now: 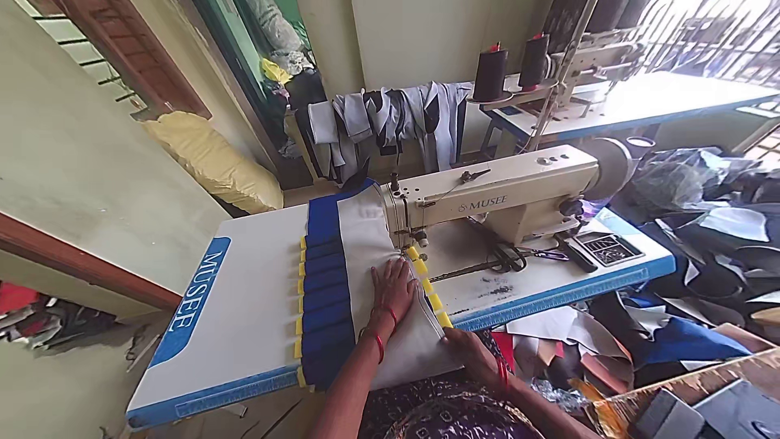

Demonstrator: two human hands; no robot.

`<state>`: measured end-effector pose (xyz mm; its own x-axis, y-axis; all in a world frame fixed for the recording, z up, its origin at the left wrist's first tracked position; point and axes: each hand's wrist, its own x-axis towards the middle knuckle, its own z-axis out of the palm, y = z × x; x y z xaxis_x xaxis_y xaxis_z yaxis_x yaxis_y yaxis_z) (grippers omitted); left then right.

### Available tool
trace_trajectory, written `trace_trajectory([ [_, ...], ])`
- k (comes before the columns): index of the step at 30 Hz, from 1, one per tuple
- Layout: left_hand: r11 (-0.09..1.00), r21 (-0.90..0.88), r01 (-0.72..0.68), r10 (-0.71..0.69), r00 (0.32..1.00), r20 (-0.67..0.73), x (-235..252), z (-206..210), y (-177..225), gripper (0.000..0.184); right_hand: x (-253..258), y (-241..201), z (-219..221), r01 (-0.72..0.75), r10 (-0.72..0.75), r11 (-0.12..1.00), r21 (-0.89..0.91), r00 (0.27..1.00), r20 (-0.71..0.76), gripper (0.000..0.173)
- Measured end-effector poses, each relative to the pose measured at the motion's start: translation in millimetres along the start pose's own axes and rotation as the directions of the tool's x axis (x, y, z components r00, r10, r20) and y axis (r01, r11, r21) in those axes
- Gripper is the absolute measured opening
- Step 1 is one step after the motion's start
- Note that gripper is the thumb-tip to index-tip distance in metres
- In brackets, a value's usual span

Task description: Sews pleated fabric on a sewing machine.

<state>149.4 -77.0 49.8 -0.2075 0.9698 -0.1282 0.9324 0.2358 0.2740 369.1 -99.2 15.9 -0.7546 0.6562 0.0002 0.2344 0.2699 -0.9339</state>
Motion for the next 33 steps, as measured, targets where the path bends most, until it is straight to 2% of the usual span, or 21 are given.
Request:
trace_trajectory([
  [1, 1.0, -0.008, 0.001, -0.001, 1.0, -0.007, -3, 0, 4, 0.054, 0, 1, 0, 0.037, -0.037, 0.998, 0.06, 0.999, 0.007, 0.027],
  [3, 0.999, -0.032, -0.02, 0.018, 0.998, -0.058, -18, 6, 9, 0.051, -7, 17, -1, 0.029, -0.045, 0.994, 0.104, 0.986, 0.16, 0.033],
  [5, 0.998, -0.041, -0.041, 0.035, 0.992, -0.119, -33, 20, 7, 0.053, -18, 44, 4, 0.0, 0.007, 1.0, -0.024, 0.951, 0.308, 0.03],
  [6, 0.998, -0.034, -0.054, 0.048, 0.984, -0.17, -35, 27, 4, 0.055, -21, 55, 8, 0.021, 0.016, 0.994, -0.109, 0.946, 0.324, 0.028],
  [8, 0.998, -0.031, -0.048, 0.041, 0.981, -0.187, -27, 28, -2, 0.057, -19, 49, 12, -0.023, 0.086, 0.97, -0.242, 0.964, 0.252, 0.024],
  [10, 0.999, -0.034, -0.029, 0.024, 0.988, -0.15, -16, 22, -5, 0.057, -10, 23, 8, -0.089, 0.134, 0.956, -0.278, 0.98, 0.147, 0.025],
  [12, 0.999, -0.047, -0.012, 0.006, 0.99, -0.138, -3, 13, -8, 0.054, 3, 0, 0, -0.121, 0.143, 0.97, -0.21, 0.985, 0.093, 0.028],
  [14, 0.999, -0.039, 0.012, -0.017, 0.992, -0.123, 0, 7, -6, 0.053, 7, -3, 0, -0.077, 0.08, 0.996, -0.041, 0.995, 0.059, 0.029],
  [17, 0.999, -0.033, 0.027, -0.03, 0.996, -0.084, -18, 8, 3, 0.053, -7, 20, 3, -0.021, -0.009, 0.987, 0.158, 0.982, 0.188, 0.037],
  [19, 0.999, -0.041, 0.011, -0.016, 0.993, -0.113, -33, 22, 4, 0.056, -20, 39, 7, -0.067, 0.045, 0.996, 0.062, 0.951, 0.305, 0.036],
  [20, 0.999, -0.038, 0.012, -0.017, 0.992, -0.126, -36, 25, 2, 0.057, -22, 41, 9, -0.101, 0.1, 0.995, -0.015, 0.944, 0.316, 0.034],
  [23, 0.999, -0.048, 0.017, -0.024, 0.99, -0.137, -26, 23, -4, 0.057, -17, 32, 14, -0.098, 0.116, 0.987, -0.131, 0.984, 0.139, 0.025],
  [25, 0.998, -0.068, 0.014, -0.024, 0.989, -0.147, -11, 17, -9, 0.055, -6, 19, 12, -0.055, 0.061, 0.987, -0.149, 0.997, 0.037, 0.025],
  [27, 0.997, -0.073, 0.032, -0.041, 0.992, -0.122, 2, 7, -11, 0.053, 5, 7, 11, -0.012, 0.006, 0.992, -0.128, 0.999, -0.048, 0.027],
  [29, 0.997, -0.069, 0.047, -0.055, 0.991, -0.12, 5, 5, -9, 0.052, 9, 10, 18, 0.018, -0.021, 0.999, -0.028, 0.993, -0.116, 0.026],
  [31, 0.995, -0.071, 0.064, -0.071, 0.992, -0.101, -3, 5, -4, 0.054, 3, 17, 21, 0.003, 0.003, 0.997, 0.072, 0.996, -0.091, 0.027],
  [33, 0.997, -0.066, 0.036, -0.044, 0.992, -0.119, -18, 14, 1, 0.058, -11, 29, 20, -0.031, 0.028, 0.994, 0.105, 0.999, 0.028, 0.032],
])
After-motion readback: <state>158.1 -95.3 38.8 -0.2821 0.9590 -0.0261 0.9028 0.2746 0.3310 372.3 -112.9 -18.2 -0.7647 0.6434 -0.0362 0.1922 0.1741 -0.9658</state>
